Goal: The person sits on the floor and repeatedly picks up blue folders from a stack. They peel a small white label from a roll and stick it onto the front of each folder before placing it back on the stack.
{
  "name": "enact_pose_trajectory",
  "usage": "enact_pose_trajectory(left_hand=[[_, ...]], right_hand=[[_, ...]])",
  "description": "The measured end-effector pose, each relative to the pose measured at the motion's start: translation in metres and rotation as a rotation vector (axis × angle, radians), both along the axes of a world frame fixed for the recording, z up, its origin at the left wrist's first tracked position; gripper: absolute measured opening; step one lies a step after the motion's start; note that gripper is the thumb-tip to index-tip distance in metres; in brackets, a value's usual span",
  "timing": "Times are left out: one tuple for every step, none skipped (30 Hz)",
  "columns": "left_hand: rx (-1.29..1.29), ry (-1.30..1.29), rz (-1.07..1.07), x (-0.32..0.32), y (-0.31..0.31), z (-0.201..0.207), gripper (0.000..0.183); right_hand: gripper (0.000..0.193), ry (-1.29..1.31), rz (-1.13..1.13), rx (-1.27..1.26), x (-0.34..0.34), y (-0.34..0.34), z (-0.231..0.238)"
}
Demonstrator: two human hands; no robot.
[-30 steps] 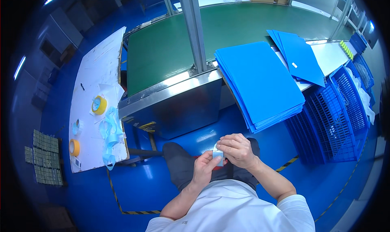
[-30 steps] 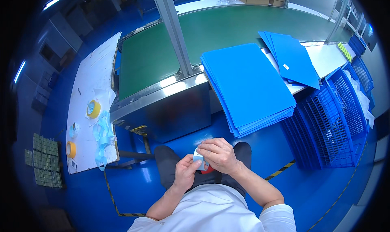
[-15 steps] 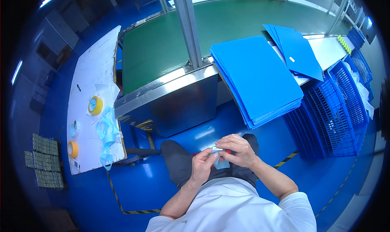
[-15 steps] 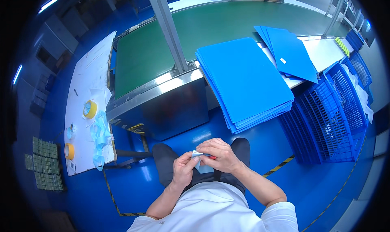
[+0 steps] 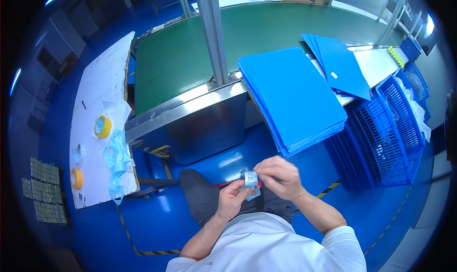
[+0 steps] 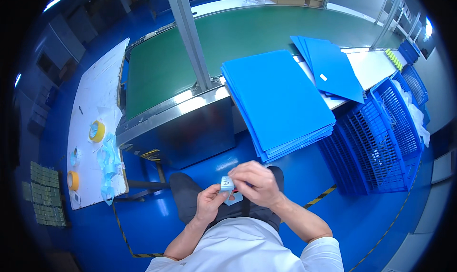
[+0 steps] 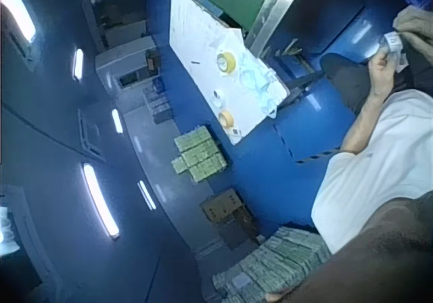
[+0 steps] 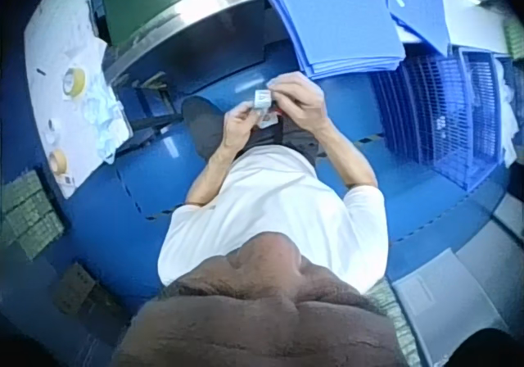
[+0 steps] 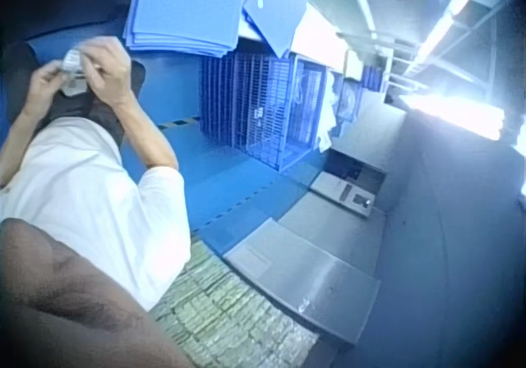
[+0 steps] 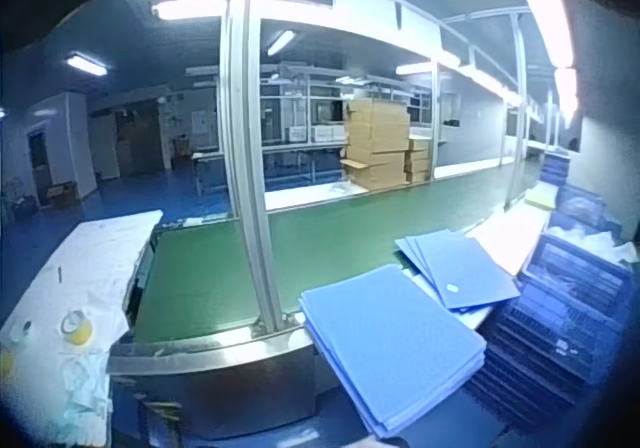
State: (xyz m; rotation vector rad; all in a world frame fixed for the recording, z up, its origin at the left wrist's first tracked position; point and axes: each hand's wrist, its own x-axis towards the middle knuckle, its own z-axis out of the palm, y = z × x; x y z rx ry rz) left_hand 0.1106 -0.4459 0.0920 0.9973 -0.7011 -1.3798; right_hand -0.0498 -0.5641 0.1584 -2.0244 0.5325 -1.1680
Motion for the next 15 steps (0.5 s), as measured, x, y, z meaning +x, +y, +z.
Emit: enact_pose_trajectory(left_hand=[[0.014, 0.003, 0.009, 0.000, 0.001, 0.001, 0.020], [0.023, 0.006, 0.009, 0.000, 0.003, -0.001, 0.020], [0.029, 0.017, 0.000, 0.000, 0.002, -0.006, 0.021], [0.035, 0.019, -0.008, -0.001, 0.002, -0.007, 0.021], [0.054, 0.012, -0.031, -0.002, 0.001, -0.007, 0.021], [0.070, 0.005, -0.045, -0.003, 0.002, -0.009, 0.021], [0.082, -0.001, -0.053, -0.004, 0.004, -0.012, 0.021], [0.093, -0.007, -0.061, -0.005, 0.003, -0.013, 0.022], [0.117, 0.059, -0.047, -0.005, 0.006, -0.014, 0.023], [0.116, 0.056, -0.052, -0.005, 0.005, -0.015, 0.023], [0.114, 0.054, -0.060, -0.004, 0.004, -0.017, 0.023], [0.119, 0.047, -0.066, -0.002, 0.005, -0.019, 0.023], [0.123, 0.040, -0.064, -0.001, 0.006, -0.021, 0.023], [0.127, 0.032, -0.063, 0.000, 0.006, -0.024, 0.023], [0.131, 0.024, -0.064, 0.001, 0.007, -0.027, 0.023]], right_hand=[[0.017, 0.032, -0.057, -0.159, -0.004, -0.012, 0.018], [0.020, 0.034, -0.118, -0.305, -0.009, -0.028, 0.030], [0.022, 0.109, -0.218, -0.456, -0.016, -0.045, 0.044], [0.021, 0.168, -0.327, -0.576, -0.024, -0.065, 0.048], [0.020, 0.239, -0.404, -0.620, -0.034, -0.085, 0.050], [0.019, 0.327, -0.476, -0.641, -0.041, -0.102, 0.047], [0.019, 0.372, -0.499, -0.667, -0.047, -0.114, 0.043], [0.018, 0.417, -0.523, -0.693, -0.053, -0.124, 0.041], [0.017, 0.467, -0.497, -0.674, -0.053, -0.126, 0.038], [0.017, 0.518, -0.472, -0.655, -0.055, -0.125, 0.035], [0.016, 0.570, -0.449, -0.636, -0.056, -0.123, 0.032], [0.016, 0.573, -0.417, -0.598, -0.055, -0.119, 0.027], [0.017, 0.577, -0.386, -0.559, -0.056, -0.115, 0.022], [0.017, 0.581, -0.356, -0.520, -0.055, -0.112, 0.018], [0.023, 0.623, -0.333, -0.489, -0.056, -0.109, 0.019]])
